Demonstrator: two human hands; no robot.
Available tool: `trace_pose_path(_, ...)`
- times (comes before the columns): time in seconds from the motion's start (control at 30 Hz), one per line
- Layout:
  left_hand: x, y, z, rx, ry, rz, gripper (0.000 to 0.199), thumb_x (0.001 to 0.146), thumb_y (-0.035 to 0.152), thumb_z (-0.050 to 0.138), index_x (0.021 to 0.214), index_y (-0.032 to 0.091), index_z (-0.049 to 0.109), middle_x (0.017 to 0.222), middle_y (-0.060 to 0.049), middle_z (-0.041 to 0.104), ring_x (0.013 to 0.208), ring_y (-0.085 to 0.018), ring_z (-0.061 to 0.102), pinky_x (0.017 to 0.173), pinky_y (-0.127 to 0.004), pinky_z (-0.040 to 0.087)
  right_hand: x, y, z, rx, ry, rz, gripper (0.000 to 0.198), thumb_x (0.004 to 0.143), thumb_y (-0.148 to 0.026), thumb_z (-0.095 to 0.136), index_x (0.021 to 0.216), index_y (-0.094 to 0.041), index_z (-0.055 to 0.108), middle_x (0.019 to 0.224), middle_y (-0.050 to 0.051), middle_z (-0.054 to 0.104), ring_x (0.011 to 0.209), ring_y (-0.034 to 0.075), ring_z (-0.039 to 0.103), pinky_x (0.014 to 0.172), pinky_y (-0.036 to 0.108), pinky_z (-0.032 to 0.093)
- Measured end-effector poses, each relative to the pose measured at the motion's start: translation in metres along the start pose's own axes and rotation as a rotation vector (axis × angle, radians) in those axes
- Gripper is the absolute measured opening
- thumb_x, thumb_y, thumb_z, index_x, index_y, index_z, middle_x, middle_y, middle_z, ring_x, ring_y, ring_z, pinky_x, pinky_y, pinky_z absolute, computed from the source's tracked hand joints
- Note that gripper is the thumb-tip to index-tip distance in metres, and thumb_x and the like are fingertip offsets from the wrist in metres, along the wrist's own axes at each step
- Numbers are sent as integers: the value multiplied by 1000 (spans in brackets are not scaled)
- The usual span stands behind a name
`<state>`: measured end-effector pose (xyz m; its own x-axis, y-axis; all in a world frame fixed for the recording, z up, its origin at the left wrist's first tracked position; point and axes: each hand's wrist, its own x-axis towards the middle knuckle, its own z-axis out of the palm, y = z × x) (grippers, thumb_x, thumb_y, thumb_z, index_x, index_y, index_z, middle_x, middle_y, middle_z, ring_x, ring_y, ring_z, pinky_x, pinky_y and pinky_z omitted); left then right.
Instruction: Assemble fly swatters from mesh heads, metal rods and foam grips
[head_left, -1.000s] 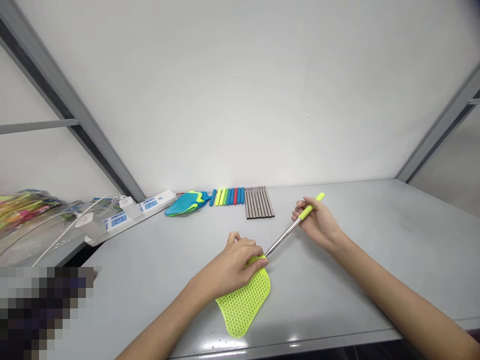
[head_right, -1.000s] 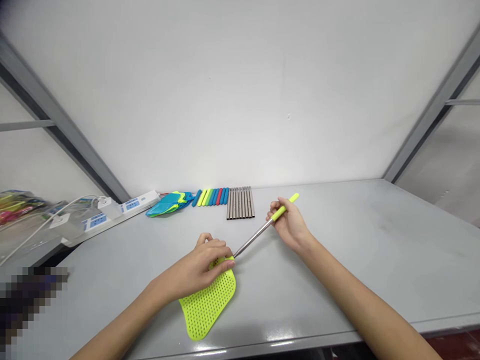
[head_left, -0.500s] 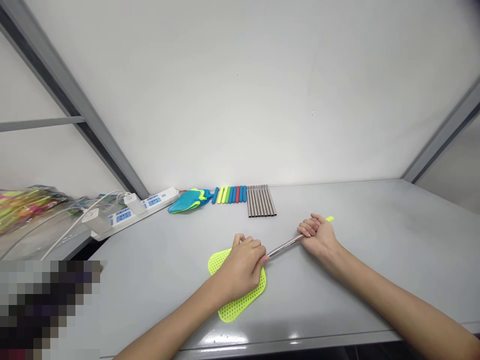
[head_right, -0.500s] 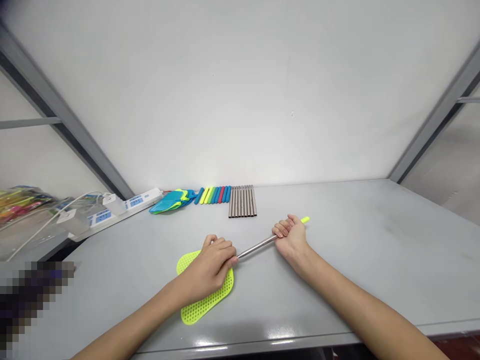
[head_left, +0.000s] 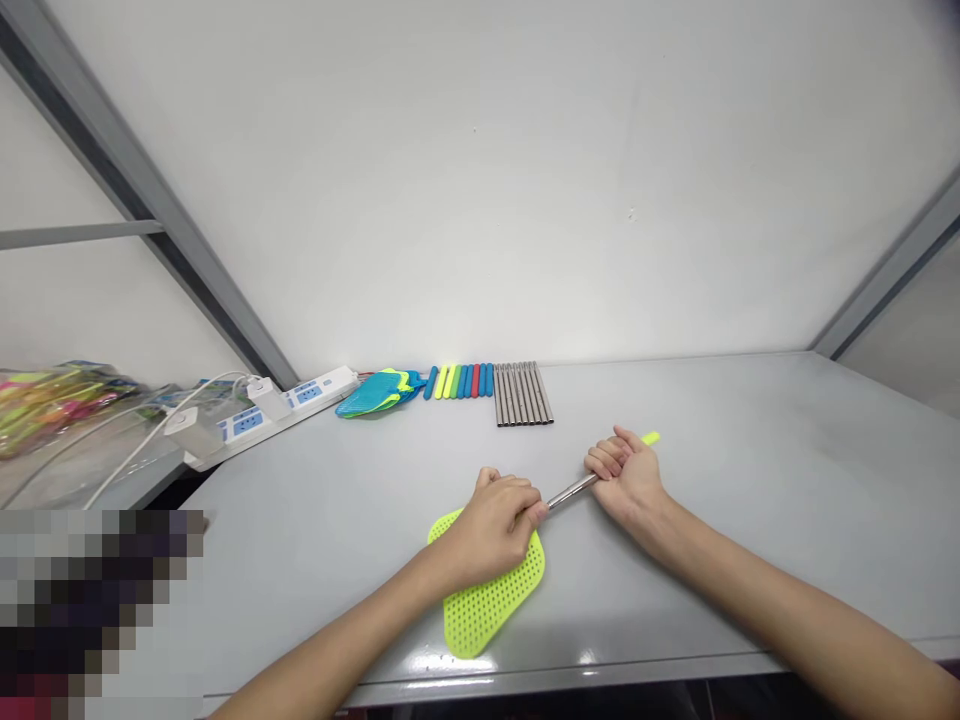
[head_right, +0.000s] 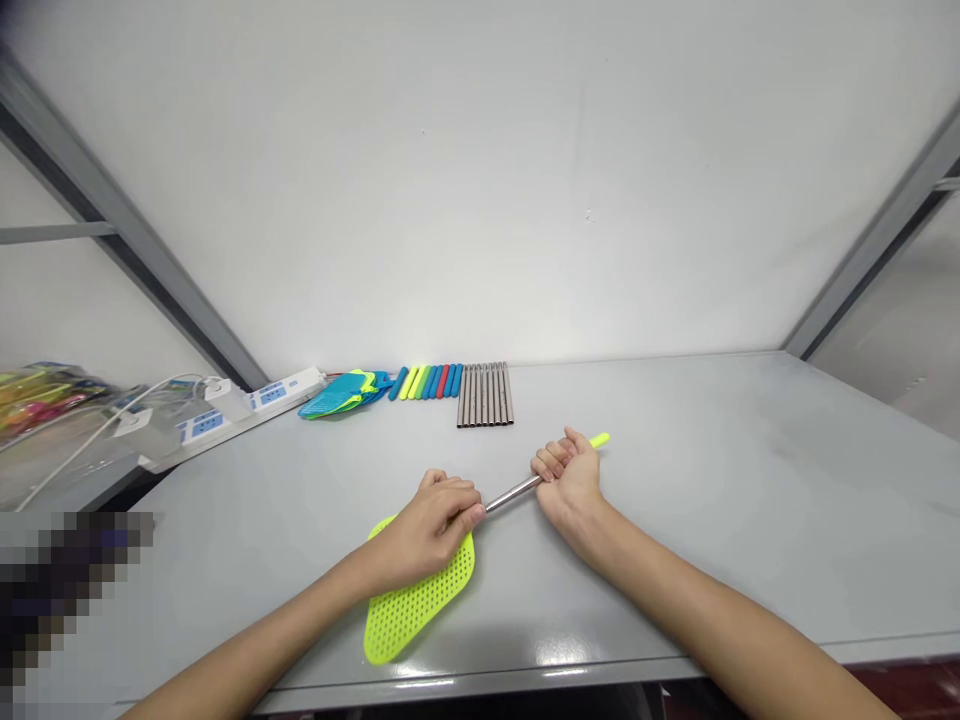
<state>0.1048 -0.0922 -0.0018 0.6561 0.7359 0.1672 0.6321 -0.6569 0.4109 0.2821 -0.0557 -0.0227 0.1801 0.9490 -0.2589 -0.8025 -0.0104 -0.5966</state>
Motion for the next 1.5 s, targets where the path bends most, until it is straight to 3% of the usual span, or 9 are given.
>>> trace_pose_path(0.27, -1, -1, 7, -9, -27, 4, 27, 83, 21, 29, 59, 16, 38, 59, 3, 46, 62, -10, 43, 67, -29, 26, -2, -1, 4, 128, 48, 142, 35, 76, -18, 34, 49, -19, 12, 35, -7, 14, 29, 6, 13, 29, 20, 16)
trace_pose_path(0.47, 0, -4, 4, 22, 19, -2, 25, 84, 21, 28, 68, 17, 46, 65, 2, 50, 67, -11, 44, 70, -31, 23, 6, -6, 3, 183, -2, 251, 30, 73, -18, 36, 50, -19, 17, 39, -7, 17, 32, 6, 19, 33, 19, 23)
trace_pose_path(0.6, 0, -5, -2, 62, 37, 6, 22, 84, 18, 29, 78, 19, 50, 69, 2, 51, 69, -12, 45, 71, -32, 22, 14, -9, 3, 145, 57, 231, 23, 74, -19, 35, 55, -19, 24, 43, -6, 23, 35, 6, 25, 35, 20, 28)
trace_pose_path(0.87, -2, -11, -3, 265, 82, -26, 25, 84, 20, 27, 72, 18, 48, 72, -1, 48, 72, -14, 42, 81, -37, 20, 27, -24, -2, 99, 214, 212, 21, 80, -21, 16, 61, -20, 25, 44, -5, 25, 32, 7, 31, 35, 21, 31)
trace_pose_path(1.1, -3, -13, -2, 298, 56, -38, 26, 84, 17, 24, 69, 17, 45, 71, -1, 45, 71, -14, 39, 78, -36, 23, 25, -30, 1, 152, 199, 235, 21, 70, -4, 23, 56, -18, 18, 38, -6, 21, 29, 6, 23, 33, 19, 27)
trace_pose_path(1.5, -5, -18, -8, 189, 25, -25, 26, 84, 18, 25, 60, 16, 36, 60, 2, 41, 63, -11, 35, 74, -32, 24, 9, -11, -3, 372, 117, 114, 25, 53, -5, 31, 52, -18, 10, 31, -5, 18, 28, 7, 15, 32, 21, 19)
